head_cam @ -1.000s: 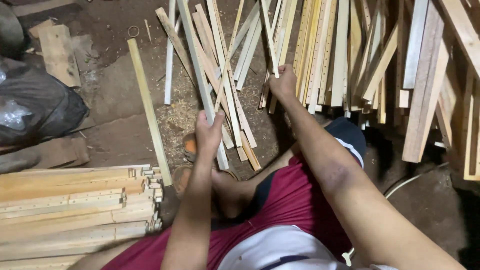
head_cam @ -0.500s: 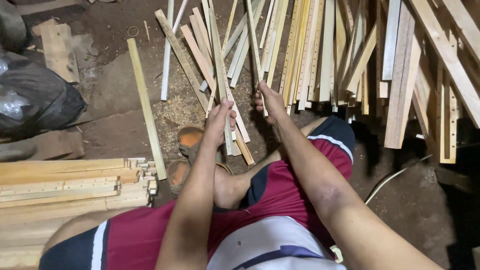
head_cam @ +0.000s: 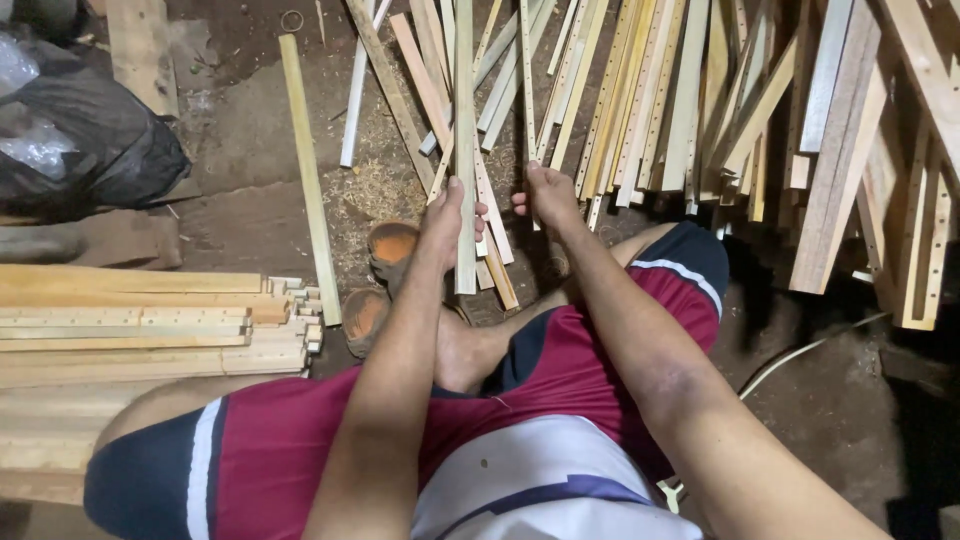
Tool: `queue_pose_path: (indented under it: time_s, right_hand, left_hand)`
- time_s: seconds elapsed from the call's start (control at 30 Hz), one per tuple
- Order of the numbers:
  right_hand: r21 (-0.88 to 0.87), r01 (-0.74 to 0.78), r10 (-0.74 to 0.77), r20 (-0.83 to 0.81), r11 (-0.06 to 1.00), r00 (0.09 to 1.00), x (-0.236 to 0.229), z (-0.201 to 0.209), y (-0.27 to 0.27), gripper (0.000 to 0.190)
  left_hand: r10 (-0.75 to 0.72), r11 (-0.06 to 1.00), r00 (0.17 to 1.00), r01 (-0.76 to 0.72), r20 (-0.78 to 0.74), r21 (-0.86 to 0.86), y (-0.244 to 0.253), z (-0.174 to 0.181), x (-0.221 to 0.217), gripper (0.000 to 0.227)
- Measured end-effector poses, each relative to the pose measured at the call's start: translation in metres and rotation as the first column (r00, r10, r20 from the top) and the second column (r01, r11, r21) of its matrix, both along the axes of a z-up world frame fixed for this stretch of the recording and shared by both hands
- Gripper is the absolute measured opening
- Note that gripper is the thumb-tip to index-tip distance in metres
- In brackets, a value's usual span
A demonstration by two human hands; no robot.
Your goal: The person sits on the floor and repeatedly picks up thin wooden strips with pre-drilled holes, inspects them by hand, and places them into a growing stack. The person handles the strips one at a time or in small groups, turning them over and aligning them before stacking.
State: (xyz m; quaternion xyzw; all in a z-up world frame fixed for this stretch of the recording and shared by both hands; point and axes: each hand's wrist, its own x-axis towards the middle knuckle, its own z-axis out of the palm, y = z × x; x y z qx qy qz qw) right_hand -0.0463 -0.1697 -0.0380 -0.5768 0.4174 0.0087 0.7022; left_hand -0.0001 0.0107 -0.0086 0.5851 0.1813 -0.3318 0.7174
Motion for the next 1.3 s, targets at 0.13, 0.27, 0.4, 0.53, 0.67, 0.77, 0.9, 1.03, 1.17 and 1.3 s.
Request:
queue_pose_path:
  time_s: [0.13, 0.27, 0.4, 0.53, 0.67, 0.77, 0.9, 1.03, 1.17, 1.3]
  right_hand:
    - [-0.607, -0.007, -0.04, -0.065, 0.795, 0.997, 0.008, -0.059, -0.024, 0.035]
    - [-0.693, 0.034, -0.159, -0.117, 0.72, 0.98, 0.006, -0.079, -0.055, 0.035]
    - [-0.778, 0.03, -0.287, -0.195, 0.627, 0.938, 0.002, -0.091, -0.078, 0.04]
    - [-0.789, -0.102, -0.226, -0.293, 0.605, 0.929, 0.006, -0.033, -0.052, 0.06]
    - [-0.913, -0.227, -0.002, -0.242, 0.34, 0.97, 0.013, 0.015, 0.004, 0.06]
    - [-0.663, -0.396, 0.371, -0.187, 0.635, 0.91, 0.012, 0.021, 0.048, 0.062]
    - [-0.632, -0.501, 0.423, -0.286, 0.591, 0.86, 0.01, -0.057, 0.044, 0.034]
    - [-0.688, -0.476, 0.308, -0.363, 0.548, 0.879, 0.014, -0.044, 0.011, 0.03]
    - [-0.84, -0.389, 0.338, -0.266, 0.378, 0.903, 0.005, -0.005, 0.017, 0.046]
    - [-0.855, -0.334, 0.504, -0.102, 0.397, 0.858, -0.006, 0.001, 0.063, 0.024]
  left_hand:
    - [0.0, 0.969, 0.982, -0.046, 0.189, 0.242, -0.005, -0.031, 0.004, 0.043]
    - [0.051, 0.932, 0.962, -0.143, 0.268, 0.333, -0.005, -0.024, 0.011, 0.047]
    - [0.142, 0.89, 0.93, -0.27, 0.339, 0.368, 0.012, -0.009, 0.02, 0.045]
    - [-0.04, 0.817, 0.989, -0.05, 0.143, 0.574, 0.04, 0.08, 0.022, 0.056]
    - [-0.01, 0.81, 0.993, -0.062, 0.119, 0.583, 0.052, 0.086, 0.019, 0.072]
    - [0.064, 0.838, 0.992, -0.11, 0.105, 0.535, 0.055, 0.065, 0.013, 0.059]
    - [0.281, 0.838, 0.902, -0.398, 0.329, 0.374, 0.053, 0.037, 0.003, 0.045]
    - [0.249, 0.836, 0.899, -0.387, 0.361, 0.389, 0.056, 0.033, 0.007, 0.046]
    - [0.264, 0.817, 0.899, -0.402, 0.35, 0.413, 0.062, 0.039, 0.009, 0.045]
    - [0.296, 0.776, 0.882, -0.446, 0.367, 0.447, 0.074, 0.029, 0.013, 0.046]
